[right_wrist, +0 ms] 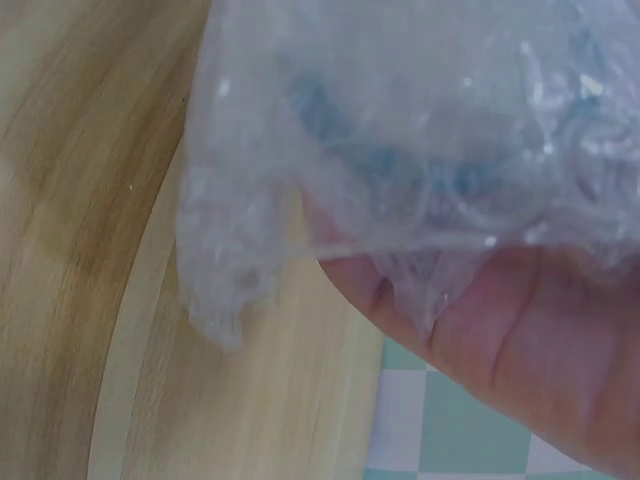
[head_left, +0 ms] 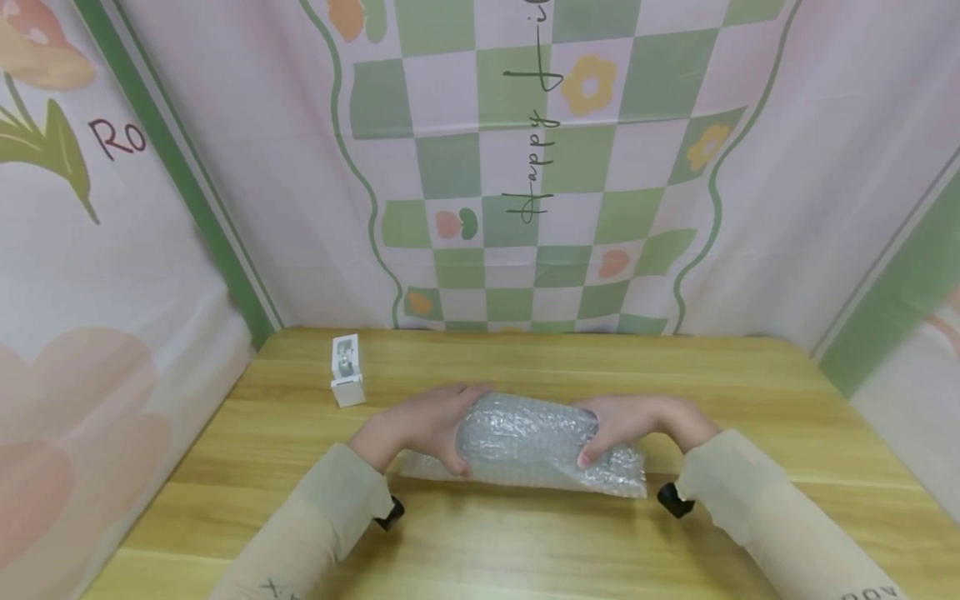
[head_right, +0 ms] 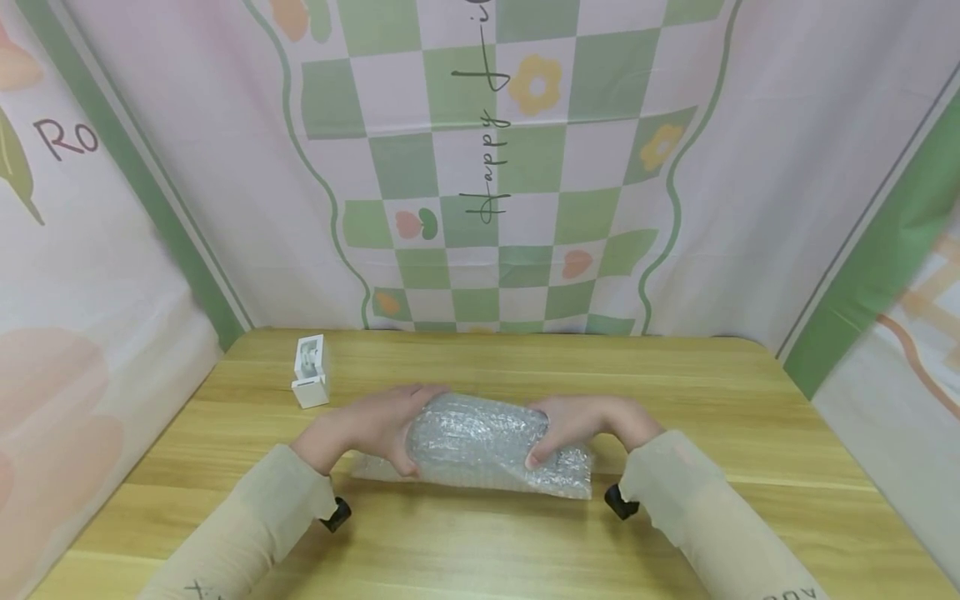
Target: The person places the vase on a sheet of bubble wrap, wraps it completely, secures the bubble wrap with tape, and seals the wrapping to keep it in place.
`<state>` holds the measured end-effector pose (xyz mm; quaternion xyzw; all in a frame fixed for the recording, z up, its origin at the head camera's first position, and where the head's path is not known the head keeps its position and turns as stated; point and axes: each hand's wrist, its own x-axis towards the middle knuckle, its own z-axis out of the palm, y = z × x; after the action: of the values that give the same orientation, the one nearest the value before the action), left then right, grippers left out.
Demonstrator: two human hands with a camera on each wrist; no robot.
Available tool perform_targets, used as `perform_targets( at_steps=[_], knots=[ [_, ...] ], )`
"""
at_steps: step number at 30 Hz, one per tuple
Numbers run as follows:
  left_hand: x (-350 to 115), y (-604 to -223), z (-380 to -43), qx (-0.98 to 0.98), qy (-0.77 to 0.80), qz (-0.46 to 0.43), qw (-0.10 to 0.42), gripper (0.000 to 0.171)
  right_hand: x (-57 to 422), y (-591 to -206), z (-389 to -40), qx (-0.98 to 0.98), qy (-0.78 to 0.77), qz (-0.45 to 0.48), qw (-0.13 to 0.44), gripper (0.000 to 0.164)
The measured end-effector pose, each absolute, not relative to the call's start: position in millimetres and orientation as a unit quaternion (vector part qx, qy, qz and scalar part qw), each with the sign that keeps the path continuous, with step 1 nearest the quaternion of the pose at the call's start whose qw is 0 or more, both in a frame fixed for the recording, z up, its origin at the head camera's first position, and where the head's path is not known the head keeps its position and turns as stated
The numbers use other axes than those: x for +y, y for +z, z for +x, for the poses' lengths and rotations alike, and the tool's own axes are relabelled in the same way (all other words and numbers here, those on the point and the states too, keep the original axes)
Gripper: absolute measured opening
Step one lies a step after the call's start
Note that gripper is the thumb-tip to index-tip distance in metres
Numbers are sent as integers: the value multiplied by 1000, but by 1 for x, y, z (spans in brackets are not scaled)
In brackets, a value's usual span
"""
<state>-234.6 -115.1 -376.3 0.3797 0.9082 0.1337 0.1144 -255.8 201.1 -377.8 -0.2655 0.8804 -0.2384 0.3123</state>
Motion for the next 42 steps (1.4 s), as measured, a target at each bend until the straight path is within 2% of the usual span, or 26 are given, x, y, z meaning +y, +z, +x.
perform_targets(
  at_steps=[16,21,27,35,37,42],
  knots=[
    [-116,-380,-234,909,137,377,115,117,202,-373,-250,888,-222,-267,303,103],
    [-116,-382,-236,908,145,376,117,117,202,-372,-247,884,-242,-288,278,102],
    [-115,-379,-236,909,143,373,122,117,201,-370,-237,888,-236,-333,214,99],
    [-115,-377,-238,908,151,369,129,116,198,-366,-218,882,-181,-431,68,83],
    [-116,-378,-239,907,156,367,131,116,198,-367,-214,879,-171,-442,58,81],
    [-116,-381,-241,905,161,371,133,116,199,-368,-208,883,-176,-429,75,80]
  ],
)
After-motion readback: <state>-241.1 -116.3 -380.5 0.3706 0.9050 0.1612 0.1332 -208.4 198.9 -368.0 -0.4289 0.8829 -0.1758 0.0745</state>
